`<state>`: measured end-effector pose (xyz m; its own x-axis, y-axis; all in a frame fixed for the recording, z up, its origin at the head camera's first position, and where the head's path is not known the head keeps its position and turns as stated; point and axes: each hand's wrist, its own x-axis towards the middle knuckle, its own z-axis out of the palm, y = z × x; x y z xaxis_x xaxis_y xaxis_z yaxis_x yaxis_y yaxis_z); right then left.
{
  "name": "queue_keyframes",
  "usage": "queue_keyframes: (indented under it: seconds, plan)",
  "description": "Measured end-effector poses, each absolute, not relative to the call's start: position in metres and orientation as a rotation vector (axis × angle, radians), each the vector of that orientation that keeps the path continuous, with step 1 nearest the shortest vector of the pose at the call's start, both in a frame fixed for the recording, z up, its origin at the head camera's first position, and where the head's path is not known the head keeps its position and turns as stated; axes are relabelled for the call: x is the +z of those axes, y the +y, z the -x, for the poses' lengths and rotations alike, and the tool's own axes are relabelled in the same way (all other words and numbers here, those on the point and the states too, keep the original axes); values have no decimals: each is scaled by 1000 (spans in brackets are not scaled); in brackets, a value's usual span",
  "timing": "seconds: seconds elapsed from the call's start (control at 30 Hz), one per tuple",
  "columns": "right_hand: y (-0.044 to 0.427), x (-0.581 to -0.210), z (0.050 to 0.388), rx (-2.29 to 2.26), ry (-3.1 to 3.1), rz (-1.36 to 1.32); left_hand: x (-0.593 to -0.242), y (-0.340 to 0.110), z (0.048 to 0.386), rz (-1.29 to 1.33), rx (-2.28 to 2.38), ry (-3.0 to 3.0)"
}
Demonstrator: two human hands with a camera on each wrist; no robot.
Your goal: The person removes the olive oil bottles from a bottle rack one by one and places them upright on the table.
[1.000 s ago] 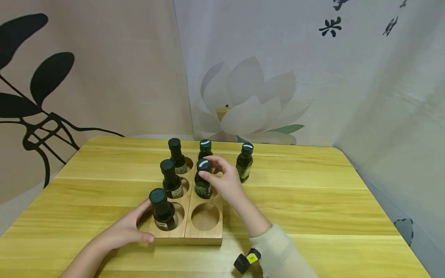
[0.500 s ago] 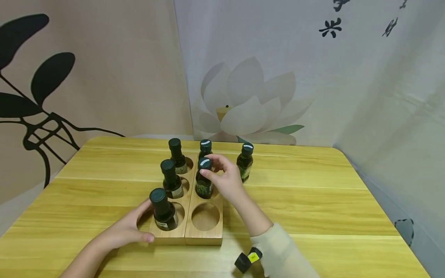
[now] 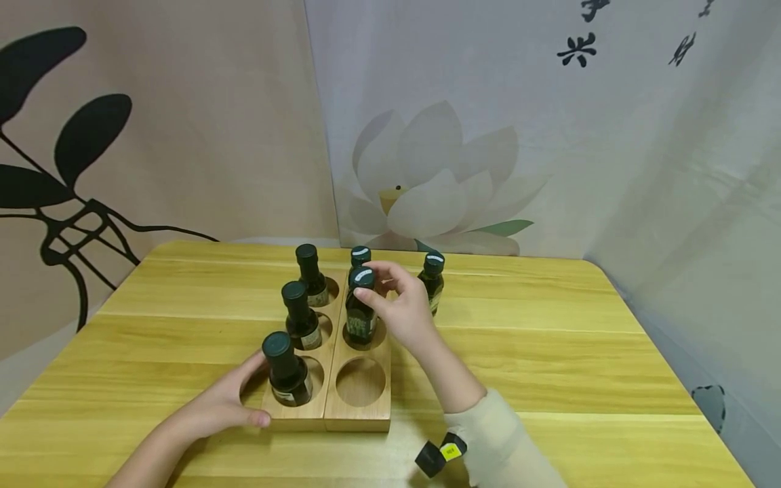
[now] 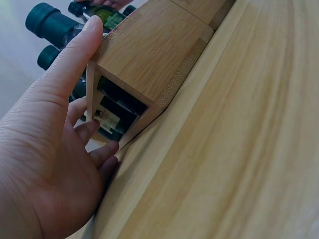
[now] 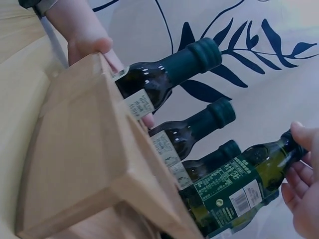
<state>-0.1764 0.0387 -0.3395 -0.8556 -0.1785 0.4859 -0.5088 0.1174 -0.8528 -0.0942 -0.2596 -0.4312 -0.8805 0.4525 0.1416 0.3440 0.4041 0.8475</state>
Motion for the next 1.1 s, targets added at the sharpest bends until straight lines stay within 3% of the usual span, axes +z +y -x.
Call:
queue_keyframes:
  seconds: [0.5, 1.1]
  plan:
    - [55, -308, 175, 1816, -2020, -793, -432, -262, 94, -745, 1520, 2522]
    - [98, -283, 170, 1804, -2042, -706, -431, -262, 94, -741, 1527, 2509]
